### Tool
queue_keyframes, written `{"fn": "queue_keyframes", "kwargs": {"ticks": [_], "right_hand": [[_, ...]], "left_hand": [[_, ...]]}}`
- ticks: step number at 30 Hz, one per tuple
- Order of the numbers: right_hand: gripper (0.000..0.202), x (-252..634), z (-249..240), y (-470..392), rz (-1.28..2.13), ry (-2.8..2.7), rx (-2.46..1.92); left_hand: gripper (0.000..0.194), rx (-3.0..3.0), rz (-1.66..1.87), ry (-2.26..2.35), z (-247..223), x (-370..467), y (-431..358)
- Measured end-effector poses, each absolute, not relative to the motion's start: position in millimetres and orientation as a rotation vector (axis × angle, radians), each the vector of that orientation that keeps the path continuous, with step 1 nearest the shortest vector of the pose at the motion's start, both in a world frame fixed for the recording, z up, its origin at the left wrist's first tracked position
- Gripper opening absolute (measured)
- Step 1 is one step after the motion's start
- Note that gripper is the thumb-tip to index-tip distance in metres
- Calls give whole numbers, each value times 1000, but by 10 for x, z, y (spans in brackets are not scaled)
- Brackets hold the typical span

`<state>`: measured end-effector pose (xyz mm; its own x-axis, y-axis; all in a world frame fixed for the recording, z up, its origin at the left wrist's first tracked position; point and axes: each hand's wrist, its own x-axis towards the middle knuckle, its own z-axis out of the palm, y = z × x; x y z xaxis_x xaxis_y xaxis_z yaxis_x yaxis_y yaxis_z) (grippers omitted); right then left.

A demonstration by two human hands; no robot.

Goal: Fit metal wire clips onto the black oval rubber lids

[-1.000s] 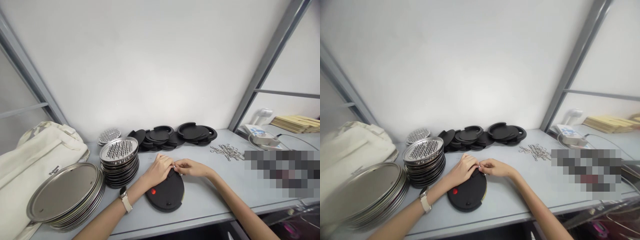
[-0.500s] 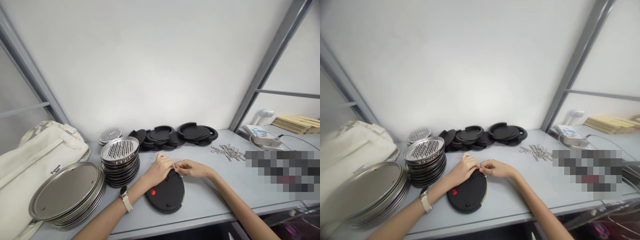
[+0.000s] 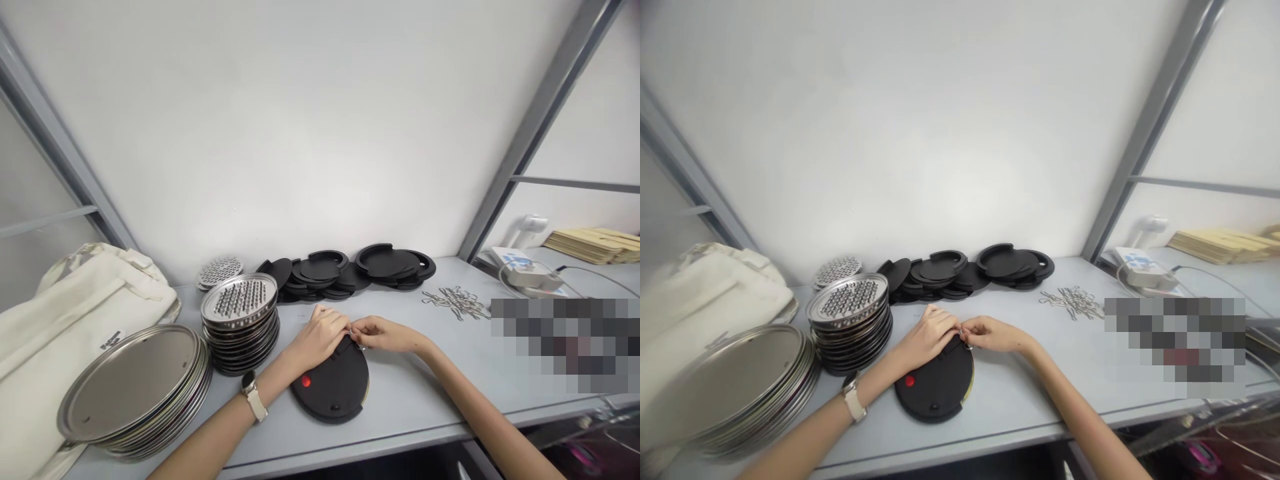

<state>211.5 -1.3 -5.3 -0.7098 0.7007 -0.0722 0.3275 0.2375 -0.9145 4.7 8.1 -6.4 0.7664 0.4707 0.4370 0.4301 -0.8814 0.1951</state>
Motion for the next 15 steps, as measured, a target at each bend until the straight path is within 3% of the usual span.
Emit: {"fn": "queue_keyframes", "kwargs": {"ticks": [9, 15], "right_hand": [[33, 2124, -109, 29, 1313, -2097, -1036], [30, 2131, -113, 29, 1284, -2076, -1034]], "left_hand": [[15, 2822, 906, 833, -7, 75, 94], [17, 2700, 1396, 845, 345, -94, -278]]}}
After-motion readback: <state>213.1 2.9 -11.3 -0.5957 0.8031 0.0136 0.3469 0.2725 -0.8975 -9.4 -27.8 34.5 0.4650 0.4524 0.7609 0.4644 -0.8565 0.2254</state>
